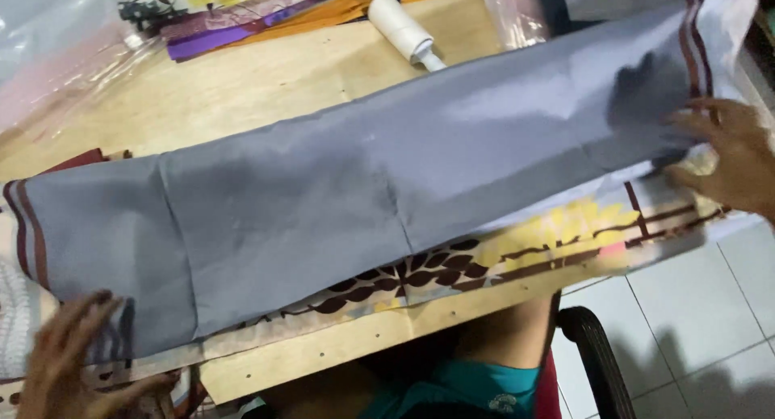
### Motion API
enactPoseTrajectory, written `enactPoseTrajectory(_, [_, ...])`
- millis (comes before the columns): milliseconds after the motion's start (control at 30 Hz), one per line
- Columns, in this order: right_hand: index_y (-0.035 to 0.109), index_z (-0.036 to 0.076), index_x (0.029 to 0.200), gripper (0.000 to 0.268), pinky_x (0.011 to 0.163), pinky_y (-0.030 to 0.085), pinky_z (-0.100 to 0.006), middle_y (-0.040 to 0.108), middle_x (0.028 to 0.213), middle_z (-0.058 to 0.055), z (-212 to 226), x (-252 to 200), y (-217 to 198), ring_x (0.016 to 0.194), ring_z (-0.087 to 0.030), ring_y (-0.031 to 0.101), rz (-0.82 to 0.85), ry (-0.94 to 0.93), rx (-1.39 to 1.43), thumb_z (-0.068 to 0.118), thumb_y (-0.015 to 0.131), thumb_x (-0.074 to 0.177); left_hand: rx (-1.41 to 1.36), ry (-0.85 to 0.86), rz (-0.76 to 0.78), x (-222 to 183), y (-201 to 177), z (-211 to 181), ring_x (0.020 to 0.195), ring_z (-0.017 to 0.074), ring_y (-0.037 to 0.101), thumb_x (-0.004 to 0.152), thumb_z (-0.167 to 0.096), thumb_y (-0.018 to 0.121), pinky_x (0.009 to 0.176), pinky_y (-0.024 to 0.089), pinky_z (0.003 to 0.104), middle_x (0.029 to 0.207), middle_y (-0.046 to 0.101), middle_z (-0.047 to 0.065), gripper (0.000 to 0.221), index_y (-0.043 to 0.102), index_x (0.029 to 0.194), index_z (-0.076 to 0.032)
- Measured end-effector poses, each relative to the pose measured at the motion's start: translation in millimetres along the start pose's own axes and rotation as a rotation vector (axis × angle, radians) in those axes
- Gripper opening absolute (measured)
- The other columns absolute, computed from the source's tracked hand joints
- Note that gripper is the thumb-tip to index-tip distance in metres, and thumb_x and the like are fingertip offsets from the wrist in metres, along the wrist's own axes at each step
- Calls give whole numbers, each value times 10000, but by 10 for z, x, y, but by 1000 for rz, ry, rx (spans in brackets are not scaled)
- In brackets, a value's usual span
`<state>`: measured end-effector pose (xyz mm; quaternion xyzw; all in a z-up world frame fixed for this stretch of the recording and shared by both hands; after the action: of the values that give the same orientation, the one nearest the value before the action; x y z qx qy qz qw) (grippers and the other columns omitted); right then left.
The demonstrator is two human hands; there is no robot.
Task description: Lint rolling and folding pieces of fabric on a table.
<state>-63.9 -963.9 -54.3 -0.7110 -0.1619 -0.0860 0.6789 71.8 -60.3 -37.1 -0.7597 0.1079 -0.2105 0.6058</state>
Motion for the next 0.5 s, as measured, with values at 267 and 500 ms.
enactPoseTrajectory(267, [740, 227, 1276, 449, 1085, 454, -510, 695, 1388, 5, 313, -45, 103, 1419, -299, 573, 76, 5, -214, 197, 826, 837, 254, 227, 136, -100, 264, 305, 1335, 309, 605, 662, -226, 825, 1127, 497, 488, 1426, 627, 95, 811, 611, 1444, -211])
enactPoseTrajectory(500, [698, 165, 1117, 215, 1176, 417, -406, 736, 1123, 35, 353, -305, -287, 1140, -189, 709, 33, 57, -213, 112, 835, 960, 110, 334, 3, -323, -17, 140, 1139, 344, 689, 987, -240, 463, 1038, 529, 439, 1234, 711, 149, 369, 708, 1199, -64])
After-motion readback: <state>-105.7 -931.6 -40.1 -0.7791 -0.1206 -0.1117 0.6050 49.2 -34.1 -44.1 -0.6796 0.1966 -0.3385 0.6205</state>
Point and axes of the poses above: each hand's wrist, its own x-axis towards the middle knuckle, its own y-axis out of the palm, z = x × y, the point moved 5 cm from there along x, towards the middle knuckle
